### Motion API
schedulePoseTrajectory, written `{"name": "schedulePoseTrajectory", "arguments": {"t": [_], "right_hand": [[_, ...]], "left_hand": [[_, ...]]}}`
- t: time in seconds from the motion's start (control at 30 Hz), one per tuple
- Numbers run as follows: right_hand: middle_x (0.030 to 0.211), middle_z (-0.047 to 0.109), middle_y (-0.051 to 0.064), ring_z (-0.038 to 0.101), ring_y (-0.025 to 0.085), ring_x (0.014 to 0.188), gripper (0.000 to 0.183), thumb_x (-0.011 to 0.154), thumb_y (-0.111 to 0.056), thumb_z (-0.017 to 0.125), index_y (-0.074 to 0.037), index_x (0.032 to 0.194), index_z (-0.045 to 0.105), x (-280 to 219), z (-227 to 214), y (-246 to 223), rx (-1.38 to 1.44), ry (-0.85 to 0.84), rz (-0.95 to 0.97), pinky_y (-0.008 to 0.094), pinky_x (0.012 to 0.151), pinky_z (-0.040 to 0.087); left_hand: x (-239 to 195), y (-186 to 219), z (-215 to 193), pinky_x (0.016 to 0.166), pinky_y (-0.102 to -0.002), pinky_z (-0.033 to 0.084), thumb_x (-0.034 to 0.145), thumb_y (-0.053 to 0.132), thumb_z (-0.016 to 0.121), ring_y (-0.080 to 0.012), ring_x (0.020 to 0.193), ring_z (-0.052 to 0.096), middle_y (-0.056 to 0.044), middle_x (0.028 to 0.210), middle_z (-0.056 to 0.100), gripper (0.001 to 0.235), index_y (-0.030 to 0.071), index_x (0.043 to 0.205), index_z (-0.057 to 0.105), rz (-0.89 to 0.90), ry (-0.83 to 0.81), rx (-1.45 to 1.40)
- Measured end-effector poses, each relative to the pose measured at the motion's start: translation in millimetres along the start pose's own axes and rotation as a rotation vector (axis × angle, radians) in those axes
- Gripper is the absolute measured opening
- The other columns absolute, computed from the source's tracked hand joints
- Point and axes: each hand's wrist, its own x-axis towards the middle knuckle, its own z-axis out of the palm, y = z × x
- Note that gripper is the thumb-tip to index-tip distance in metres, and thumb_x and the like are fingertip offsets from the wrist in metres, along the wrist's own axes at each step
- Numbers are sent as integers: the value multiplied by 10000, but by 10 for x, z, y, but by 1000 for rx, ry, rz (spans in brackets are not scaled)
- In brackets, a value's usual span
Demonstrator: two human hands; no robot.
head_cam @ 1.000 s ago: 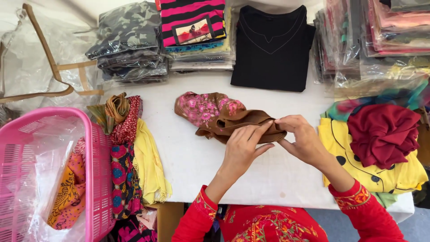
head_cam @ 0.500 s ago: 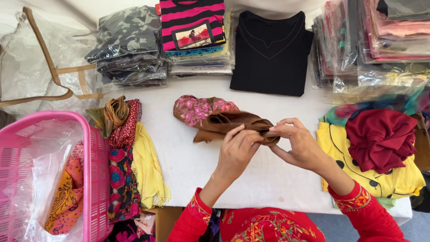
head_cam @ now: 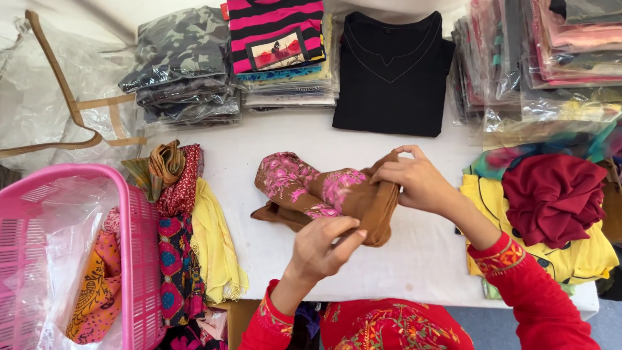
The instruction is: The person folds a brown floral scarf on a white table, smoothing it out before folding it into a compact square. They then fold a red patterned scarf and a brown sheer scarf, stacking each neatly on the table.
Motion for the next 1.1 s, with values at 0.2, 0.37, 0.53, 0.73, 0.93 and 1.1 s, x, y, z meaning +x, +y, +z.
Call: {"name": "schedulePoseTrajectory", "arguments": {"t": [0.2, 0.37, 0.53, 0.73, 0.93, 1.1], "right_hand": [[1007, 727, -18, 596, 237, 1011, 360, 689, -87, 822, -193, 1021, 737, 238, 7, 196, -57, 62, 86, 459, 954, 374], [1056, 734, -104, 524, 260, 1186, 357, 748, -129, 868, -223, 1075, 760, 551, -324, 61, -315, 347, 52, 470, 985, 296], [1217, 748, -141, 515, 226, 1252, 416, 806, -108, 865, -261, 1187, 797, 294, -372, 92, -489, 477, 89, 428, 1051, 284], [1194, 747, -145, 520, 217, 1222, 406, 763, -85, 828, -252, 1131, 793, -270, 113, 442, -439, 380, 151, 414, 1047, 290], [1216, 740, -163, 540, 220, 1178, 470, 718, -31, 762, -248, 1134, 776, -1022, 710, 903, -487, 193, 253, 385, 972, 371], [1265, 697, -111, 558, 227, 1138, 428, 724, -93, 762, -203, 1137, 756, -1712, 985, 1061, -410, 71, 341, 398, 968, 436]], "left_hand": [[-7, -464, -160, 780, -332, 610, 948, -9, 716, -244, 976, 722, -90, 1121, 691, 283, 89, 1181, 588, -179, 116, 67], [231, -480, -437, 854, -348, 602, 1002, -16, 678, -260, 1053, 725, -98, 1196, 713, 249, 86, 1202, 569, -254, 200, 226], [51, -147, -374, 896, -325, 589, 1027, 138, 674, -212, 1025, 726, -67, 1178, 779, 156, 111, 1161, 599, -29, 106, 476], [-677, -28, 331, 1099, -482, 492, 1021, 185, 606, -271, 1222, 693, -121, 1275, 727, 198, 96, 1197, 619, 55, -130, 358], [-1377, 199, 1252, 1161, -477, 477, 1018, 176, 649, -209, 1177, 693, -66, 1247, 720, 175, 106, 1167, 710, -89, -246, 182], [-1835, 384, 1919, 1161, -456, 490, 1016, 177, 653, -172, 1058, 695, -43, 1203, 729, 185, 115, 1180, 714, -105, -328, 73]]}}
